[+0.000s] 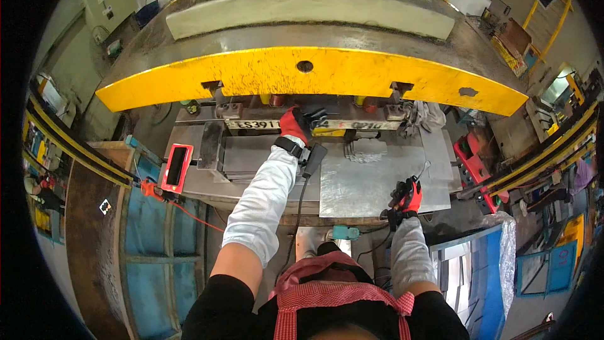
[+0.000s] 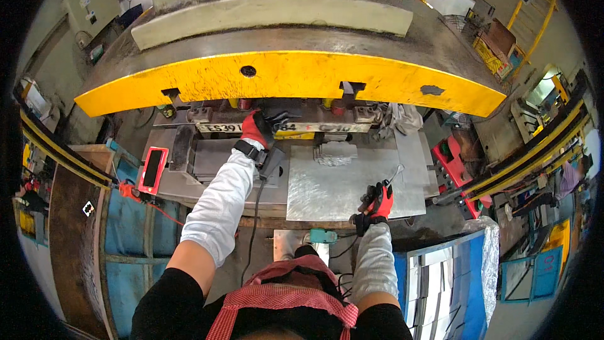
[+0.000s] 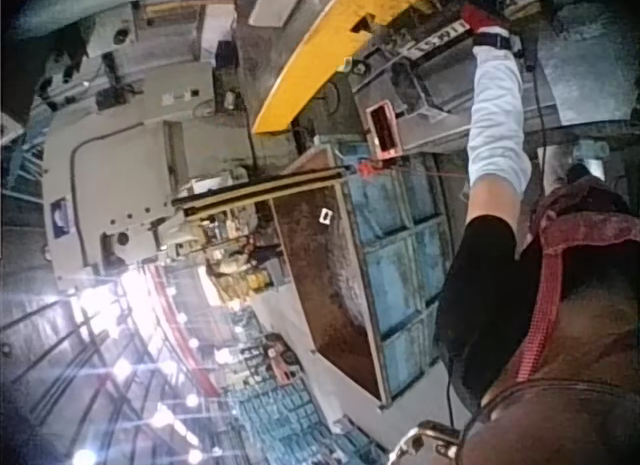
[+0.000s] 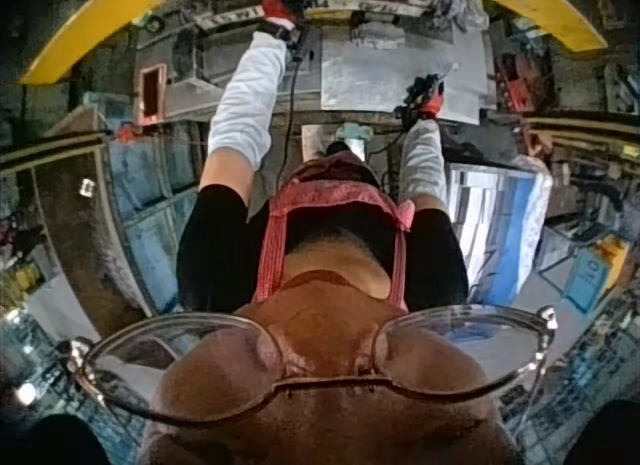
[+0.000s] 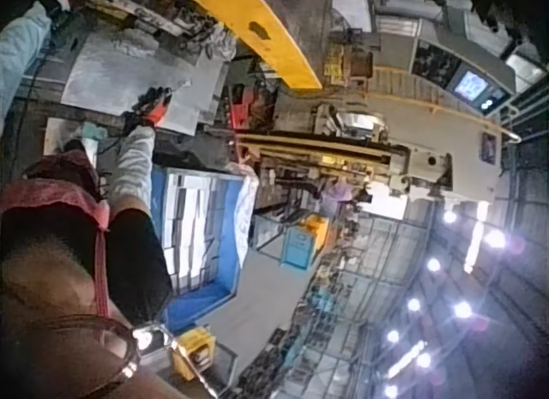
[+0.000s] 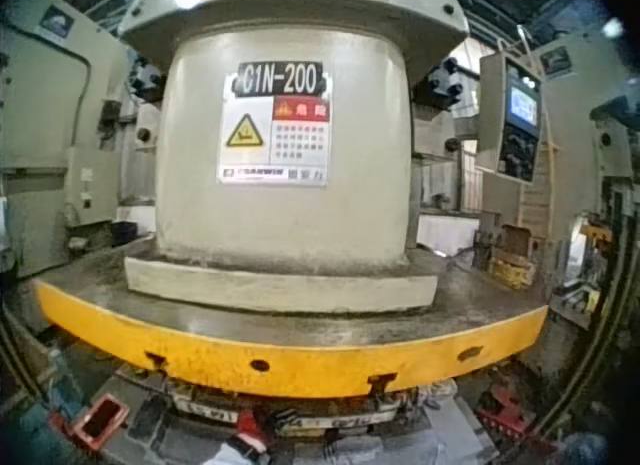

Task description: Operating a stamping press to shape metal sheets and sorting the resulting parts into bins.

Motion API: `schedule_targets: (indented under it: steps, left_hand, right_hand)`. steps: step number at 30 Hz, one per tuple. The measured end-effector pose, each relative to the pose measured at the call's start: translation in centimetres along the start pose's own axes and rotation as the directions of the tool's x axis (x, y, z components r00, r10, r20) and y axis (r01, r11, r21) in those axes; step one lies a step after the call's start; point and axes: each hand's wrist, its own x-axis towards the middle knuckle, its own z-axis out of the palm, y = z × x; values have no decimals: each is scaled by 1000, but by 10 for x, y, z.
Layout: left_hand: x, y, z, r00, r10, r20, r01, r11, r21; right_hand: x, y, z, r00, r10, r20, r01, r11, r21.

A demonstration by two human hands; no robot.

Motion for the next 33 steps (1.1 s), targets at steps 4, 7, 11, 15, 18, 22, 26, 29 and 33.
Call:
schedule_targets:
  steps: [4, 7, 11, 15, 18, 22, 26, 29, 33]
  left_hand:
    - [4, -14, 6, 917, 392, -76, -235, 684, 690]
    - [7, -13, 11, 876, 403, -266, -228, 831, 508]
    - [1, -21, 39, 890, 354, -287, -156, 829, 537]
    - [-2, -25, 38, 874, 410, -261, -226, 818, 529]
    - [2, -33, 47, 851, 413, -325, -222, 843, 490]
    - [-5, -30, 41, 856, 419, -303, -233, 836, 497]
    - [3, -33, 45, 855, 425, -296, -221, 816, 534]
    - [-6, -29, 38, 855, 413, -313, -214, 832, 512]
    - [-1, -32, 41, 844, 451, -290, -253, 812, 527]
  right_hand:
    - [8, 5, -11, 995, -11, 96, -4, 988, 155]
    - [9, 4, -10, 999, 14, 38, -16, 998, 60]
    - [13, 6, -19, 995, 55, 86, -61, 996, 68]
    - [16, 9, -20, 994, 87, 60, -87, 996, -6]
    - [23, 11, -24, 996, 57, 66, -60, 997, 47]
    - [12, 1, -22, 940, 81, 330, -71, 997, -43]
    - [-31, -33, 8, 927, -54, 370, 128, 975, -180]
    - [-66, -91, 99, 825, 2, 565, 214, 924, -316]
    - [-17, -103, 187, 670, 100, 736, 432, 753, -496]
